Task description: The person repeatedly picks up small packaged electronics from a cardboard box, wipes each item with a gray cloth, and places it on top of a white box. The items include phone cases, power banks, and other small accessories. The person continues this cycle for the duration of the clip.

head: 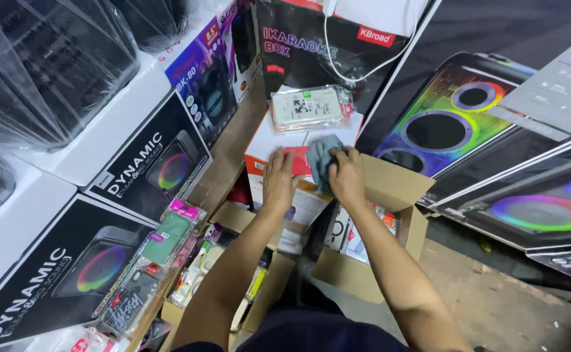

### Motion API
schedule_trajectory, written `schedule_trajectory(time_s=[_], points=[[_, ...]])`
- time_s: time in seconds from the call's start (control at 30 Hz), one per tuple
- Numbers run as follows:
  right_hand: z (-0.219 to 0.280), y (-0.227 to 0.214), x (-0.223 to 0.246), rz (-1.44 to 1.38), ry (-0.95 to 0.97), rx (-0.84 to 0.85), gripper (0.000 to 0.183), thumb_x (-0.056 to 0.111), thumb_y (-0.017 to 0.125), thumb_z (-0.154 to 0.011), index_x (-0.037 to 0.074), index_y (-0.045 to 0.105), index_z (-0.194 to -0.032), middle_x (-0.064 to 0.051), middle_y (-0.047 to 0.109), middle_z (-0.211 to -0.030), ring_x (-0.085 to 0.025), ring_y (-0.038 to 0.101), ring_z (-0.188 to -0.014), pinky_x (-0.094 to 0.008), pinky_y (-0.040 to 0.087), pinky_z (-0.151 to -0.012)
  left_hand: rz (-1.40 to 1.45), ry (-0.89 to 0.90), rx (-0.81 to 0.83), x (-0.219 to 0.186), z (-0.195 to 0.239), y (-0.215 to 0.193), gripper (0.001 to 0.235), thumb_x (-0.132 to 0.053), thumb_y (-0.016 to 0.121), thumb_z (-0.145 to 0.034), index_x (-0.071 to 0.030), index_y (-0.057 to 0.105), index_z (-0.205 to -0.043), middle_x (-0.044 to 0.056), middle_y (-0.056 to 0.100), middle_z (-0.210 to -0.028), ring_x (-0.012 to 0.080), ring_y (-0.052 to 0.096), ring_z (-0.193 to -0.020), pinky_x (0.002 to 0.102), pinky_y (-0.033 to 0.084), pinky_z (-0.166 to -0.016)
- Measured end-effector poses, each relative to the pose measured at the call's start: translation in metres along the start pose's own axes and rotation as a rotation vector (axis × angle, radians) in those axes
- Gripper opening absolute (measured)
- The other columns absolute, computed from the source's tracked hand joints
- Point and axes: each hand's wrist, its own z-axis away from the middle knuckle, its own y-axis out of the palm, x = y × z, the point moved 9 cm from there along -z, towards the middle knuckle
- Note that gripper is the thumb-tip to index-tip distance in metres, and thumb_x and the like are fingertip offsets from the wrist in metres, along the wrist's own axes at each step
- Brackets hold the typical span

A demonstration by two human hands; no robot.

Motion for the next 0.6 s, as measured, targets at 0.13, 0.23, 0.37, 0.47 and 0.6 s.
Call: schedule_trajectory(time_s=[0.13, 0.23, 0.37, 0.47, 0.6], points=[[-0.005, 0.061, 0.004, 0.309, -0.096, 0.088, 0.051, 0.014, 0.056, -0.091, -0.001, 0.059, -0.14, -0.026, 0.051, -0.148, -0.044, 0.045, -0.139, -0.059, 0.042, -0.108, 0.056, 0.032, 0.013, 0.007, -0.002, 0.004, 0.082, -0.019, 0.083, -0.082, -0.001, 0.044, -0.152, 0.028, 0.052, -0.144, 0.0423, 0.05, -0.137, 0.05, 0.04, -0.114], [-0.006, 0.095, 0.042, 0.156, -0.343, 0.188, 0.048, 0.012, 0.054, -0.089, 0.007, 0.06, -0.137, -0.017, 0.059, -0.144, -0.037, 0.046, -0.141, -0.056, 0.033, -0.114, 0.196, -0.079, 0.113, 0.008, -0.003, -0.002, 0.097, -0.004, 0.078, -0.083, 0.001, 0.019, -0.16, 0.034, 0.05, -0.144, 0.0464, 0.05, -0.135, 0.053, 0.039, -0.115], [-0.029, 0.115, 0.008, 0.05, -0.418, 0.225, 0.044, 0.012, 0.052, -0.089, 0.01, 0.063, -0.131, -0.016, 0.063, -0.134, -0.039, 0.053, -0.133, -0.055, 0.038, -0.111, 0.067, -0.059, 0.068, 0.014, -0.001, 0.003, 0.11, -0.019, 0.085, -0.078, -0.002, 0.015, -0.161, 0.03, 0.06, -0.133, 0.0458, 0.061, -0.12, 0.053, 0.048, -0.105], [-0.049, 0.092, -0.022, 0.19, -0.367, 0.069, 0.033, 0.015, 0.053, -0.09, 0.01, 0.069, -0.118, -0.013, 0.07, -0.116, -0.032, 0.06, -0.122, -0.046, 0.041, -0.107, 0.053, -0.019, 0.052, 0.007, -0.009, 0.001, 0.107, -0.026, 0.085, -0.079, -0.005, 0.021, -0.162, 0.026, 0.061, -0.134, 0.0428, 0.06, -0.123, 0.051, 0.046, -0.107], [-0.032, 0.077, 0.021, 0.296, -0.287, 0.001, 0.025, 0.025, 0.059, -0.091, 0.009, 0.073, -0.105, -0.019, 0.069, -0.1, -0.037, 0.063, -0.105, -0.047, 0.045, -0.096, 0.096, -0.045, 0.067, 0.011, -0.006, 0.01, 0.109, -0.026, 0.085, -0.08, -0.008, 0.018, -0.163, 0.025, 0.059, -0.139, 0.041, 0.057, -0.129, 0.05, 0.042, -0.112]])
